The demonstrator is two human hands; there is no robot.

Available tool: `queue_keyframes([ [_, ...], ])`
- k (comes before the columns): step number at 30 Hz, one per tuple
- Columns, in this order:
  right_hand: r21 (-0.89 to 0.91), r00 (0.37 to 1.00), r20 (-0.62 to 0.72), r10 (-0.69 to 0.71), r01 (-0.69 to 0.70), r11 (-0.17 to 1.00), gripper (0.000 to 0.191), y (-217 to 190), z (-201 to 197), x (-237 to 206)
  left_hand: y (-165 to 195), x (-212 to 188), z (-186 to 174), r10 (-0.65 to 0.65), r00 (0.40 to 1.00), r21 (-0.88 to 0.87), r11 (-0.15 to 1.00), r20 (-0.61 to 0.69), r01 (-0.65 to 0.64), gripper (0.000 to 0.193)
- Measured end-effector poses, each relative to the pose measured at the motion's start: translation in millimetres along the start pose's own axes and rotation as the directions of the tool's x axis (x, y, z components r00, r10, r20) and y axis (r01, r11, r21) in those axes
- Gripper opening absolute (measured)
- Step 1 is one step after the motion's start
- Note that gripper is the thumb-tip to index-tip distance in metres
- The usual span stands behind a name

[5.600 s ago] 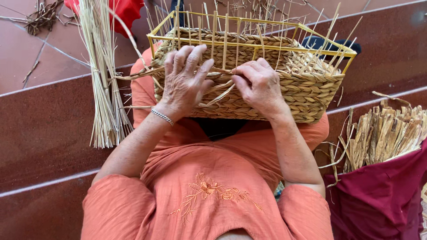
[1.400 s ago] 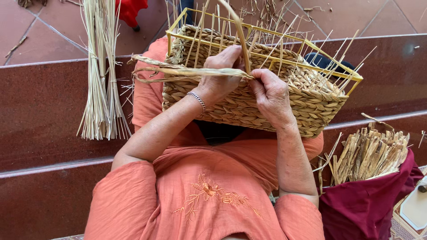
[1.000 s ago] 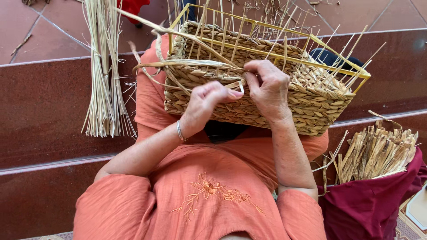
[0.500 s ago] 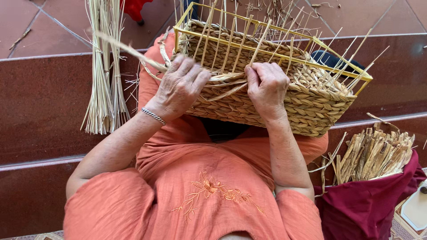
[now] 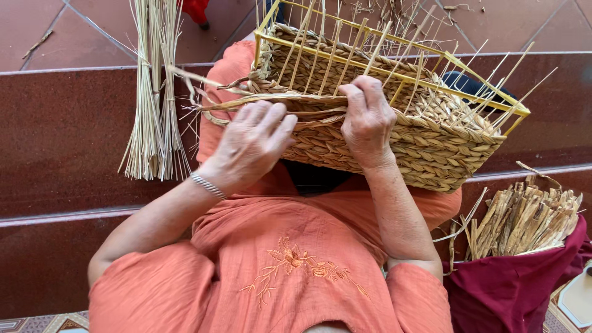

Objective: The person weaves a rectangular basket by hand, interlacing dried plant strips through a vertical bamboo frame. They repeatedly pull and tighten the weaver strands to build up the basket walls.

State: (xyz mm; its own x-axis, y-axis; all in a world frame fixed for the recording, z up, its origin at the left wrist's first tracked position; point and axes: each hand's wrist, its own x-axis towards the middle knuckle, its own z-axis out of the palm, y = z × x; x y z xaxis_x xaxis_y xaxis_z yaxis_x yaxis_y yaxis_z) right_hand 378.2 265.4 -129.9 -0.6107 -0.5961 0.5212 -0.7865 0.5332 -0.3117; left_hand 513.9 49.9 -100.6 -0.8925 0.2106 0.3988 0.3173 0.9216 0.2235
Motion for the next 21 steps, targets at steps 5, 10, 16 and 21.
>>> queue_keyframes([
  [5, 0.221, 0.972, 0.234, -0.011, -0.043, 0.974, 0.025, -3.8, -34.4, 19.2, -4.9, 12.2, 39.2, -0.03, 0.999, 0.08, 0.996, -0.025, 0.032, 0.02],
  [10, 0.31, 0.93, 0.369, -0.002, -0.121, 0.943, 0.032, -4.9, -52.5, 24.8, -9.3, 26.0, 30.2, -0.173, 0.967, -0.179, 0.962, 0.186, 0.207, 0.007],
  [16, 0.223, 0.962, 0.253, 0.107, -0.165, 0.961, 0.012, 0.4, -28.1, 18.6, -7.4, 54.7, -21.0, 0.058, 0.906, 0.251, 0.966, -0.419, 0.054, 0.014],
  [21, 0.333, 0.94, 0.296, 0.171, -0.27, 0.903, 0.015, 4.7, -39.5, 17.3, 17.8, 40.0, -3.2, 0.211, 0.967, -0.161, 0.959, -0.145, -0.233, 0.022],
])
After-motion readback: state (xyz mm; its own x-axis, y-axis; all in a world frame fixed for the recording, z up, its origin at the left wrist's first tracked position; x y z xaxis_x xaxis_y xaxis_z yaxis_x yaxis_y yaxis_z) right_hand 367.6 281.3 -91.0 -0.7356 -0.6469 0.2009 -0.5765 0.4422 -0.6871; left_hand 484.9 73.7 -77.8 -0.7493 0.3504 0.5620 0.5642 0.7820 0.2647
